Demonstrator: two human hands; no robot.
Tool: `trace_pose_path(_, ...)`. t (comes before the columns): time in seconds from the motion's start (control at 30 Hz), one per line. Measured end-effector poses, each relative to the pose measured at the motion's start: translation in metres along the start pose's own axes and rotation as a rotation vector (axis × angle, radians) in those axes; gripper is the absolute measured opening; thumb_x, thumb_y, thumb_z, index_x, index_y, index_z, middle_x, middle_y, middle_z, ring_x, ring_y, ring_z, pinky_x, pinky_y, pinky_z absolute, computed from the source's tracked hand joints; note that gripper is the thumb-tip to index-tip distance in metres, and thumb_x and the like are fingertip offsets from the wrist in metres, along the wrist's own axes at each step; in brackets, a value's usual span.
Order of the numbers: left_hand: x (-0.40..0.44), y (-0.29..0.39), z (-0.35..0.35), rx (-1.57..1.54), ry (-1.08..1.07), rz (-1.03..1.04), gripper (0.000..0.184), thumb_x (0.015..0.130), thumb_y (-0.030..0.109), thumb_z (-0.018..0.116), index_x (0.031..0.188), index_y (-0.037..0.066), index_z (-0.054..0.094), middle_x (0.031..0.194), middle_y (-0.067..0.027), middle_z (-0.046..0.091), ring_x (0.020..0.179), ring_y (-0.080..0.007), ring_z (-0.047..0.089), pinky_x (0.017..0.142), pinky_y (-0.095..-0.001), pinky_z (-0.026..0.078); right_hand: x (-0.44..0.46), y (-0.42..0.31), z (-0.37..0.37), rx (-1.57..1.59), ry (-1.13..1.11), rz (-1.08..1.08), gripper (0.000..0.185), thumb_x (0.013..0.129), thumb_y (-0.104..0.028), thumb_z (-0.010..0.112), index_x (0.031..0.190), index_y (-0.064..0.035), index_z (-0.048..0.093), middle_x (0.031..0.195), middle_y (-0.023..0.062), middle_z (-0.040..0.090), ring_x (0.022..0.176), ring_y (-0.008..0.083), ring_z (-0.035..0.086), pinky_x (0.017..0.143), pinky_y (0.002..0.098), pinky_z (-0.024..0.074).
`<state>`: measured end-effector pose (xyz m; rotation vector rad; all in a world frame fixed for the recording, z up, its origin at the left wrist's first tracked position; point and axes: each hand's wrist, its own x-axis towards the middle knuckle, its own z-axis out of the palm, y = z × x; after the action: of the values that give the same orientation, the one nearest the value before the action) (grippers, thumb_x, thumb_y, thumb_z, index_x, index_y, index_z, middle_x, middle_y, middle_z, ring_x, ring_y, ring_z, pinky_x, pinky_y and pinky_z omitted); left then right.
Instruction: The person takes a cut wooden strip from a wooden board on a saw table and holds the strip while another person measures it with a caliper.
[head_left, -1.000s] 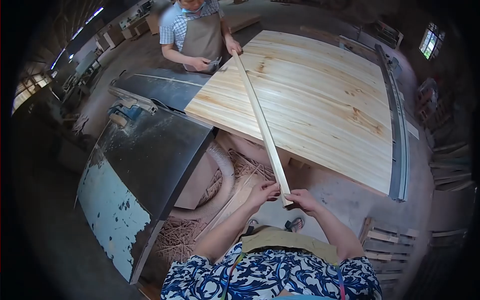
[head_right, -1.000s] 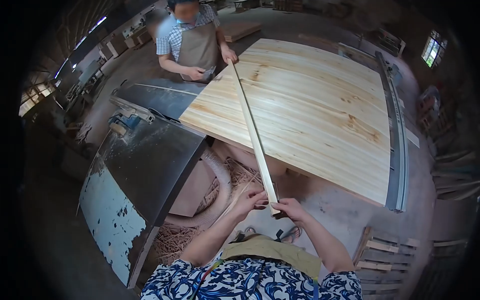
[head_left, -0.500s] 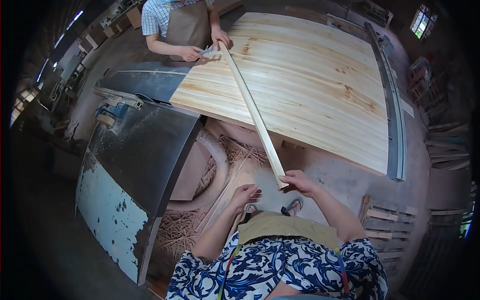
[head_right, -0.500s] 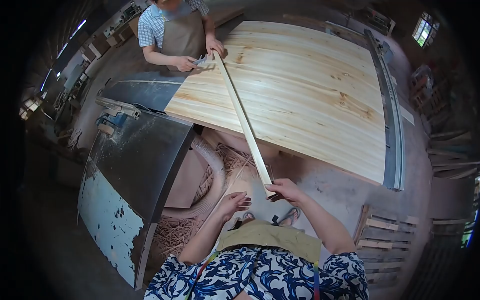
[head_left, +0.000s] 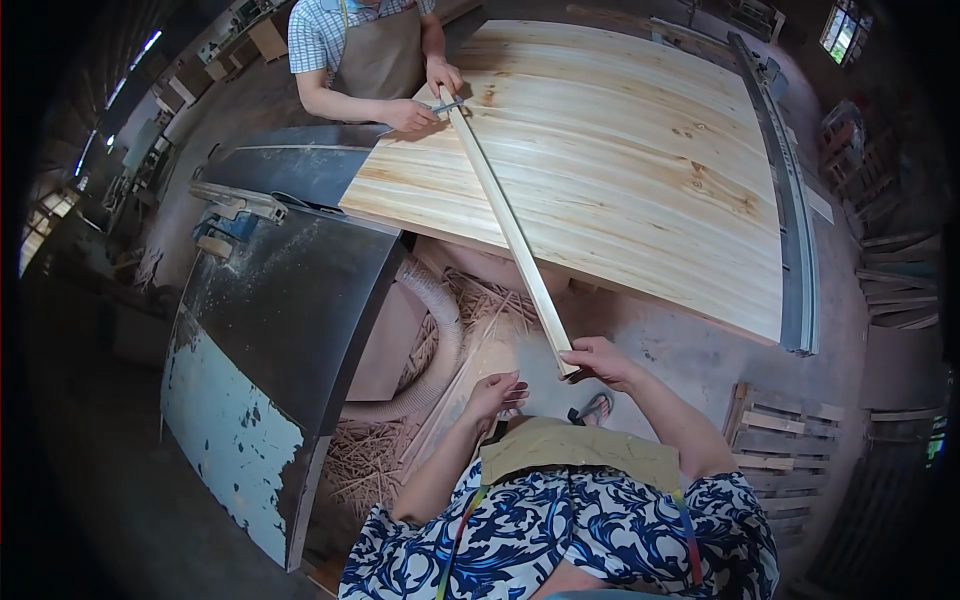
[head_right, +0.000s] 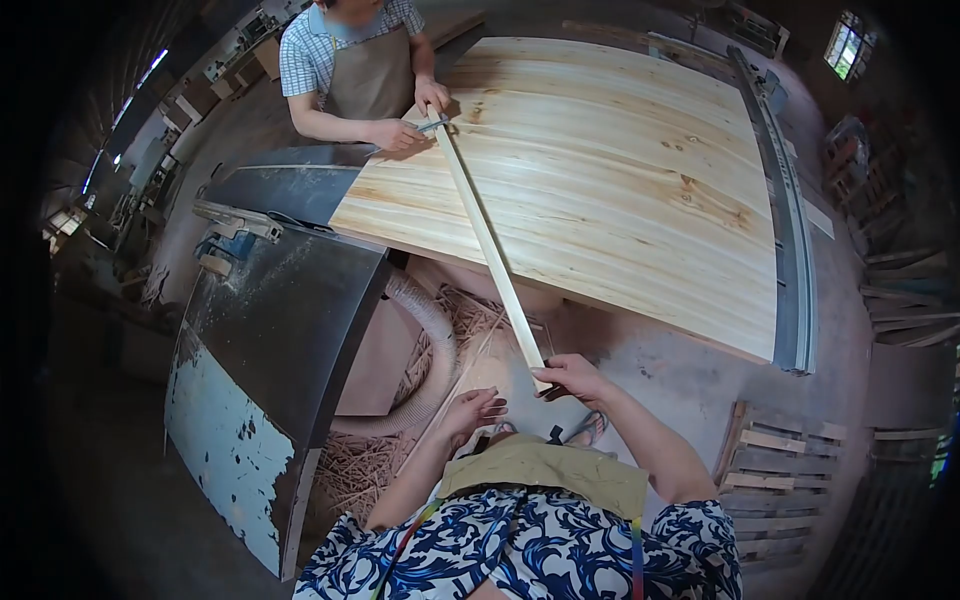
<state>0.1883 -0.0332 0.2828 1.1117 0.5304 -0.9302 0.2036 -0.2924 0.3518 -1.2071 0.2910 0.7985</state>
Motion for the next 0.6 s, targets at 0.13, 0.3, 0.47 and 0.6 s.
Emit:
trace_pose_path(0.13,0.0007,0.0001,0.0014,0.000,0.010,-0.006,0.033,0.085,0.028,0.062,0.102,0.001,0.052,0.096,-0.0139,0.062,0.086,-0.0217,0.062,0.074,-0.0323,0.052,-0.0008,-0.0020,0.0011,0.002,0.001,-0.007,0.034,0.083,-0.025,0.063,0.099,0.0047,0.056,0.086,0.0092,0.059,0.077,0.0206,0.065,0.065,0.0275,0.0543)
trace_pose_path(0.3,-0.0013,0.0027,0.0053,0.002,0.011,-0.003,0.032,0.085,0.027,0.061,0.100,0.001,0.052,0.096,-0.0136,0.062,0.087,-0.0217,0.062,0.074,-0.0323,0.052,0.0004,-0.0024,0.0008,0.003,-0.002,-0.005,0.034,0.083,-0.025,0.063,0.098,0.0049,0.056,0.086,0.0095,0.059,0.077,0.0207,0.065,0.065,0.0275,0.0541)
trace_pose_path(0.47,-0.0016,0.0042,0.0080,0.006,0.027,0.002,0.031,0.085,0.027,0.061,0.100,0.001,0.052,0.096,-0.0134,0.062,0.087,-0.0220,0.062,0.074,-0.0324,0.052,0.0002,-0.0034,0.0002,-0.010,0.000,-0.002,0.034,0.083,-0.025,0.063,0.097,0.0048,0.056,0.087,0.0097,0.059,0.078,0.0209,0.065,0.066,0.0278,0.0538)
trace_pose_path(0.6,-0.0018,0.0039,0.0081,0.007,0.032,0.001,0.031,0.085,0.027,0.061,0.099,0.001,0.053,0.096,-0.0133,0.062,0.087,-0.0223,0.062,0.075,-0.0327,0.052,-0.0004,-0.0035,0.0006,-0.023,-0.002,-0.004,0.034,0.083,-0.026,0.062,0.097,0.0045,0.056,0.086,0.0097,0.060,0.078,0.0208,0.065,0.066,0.0280,0.0536)
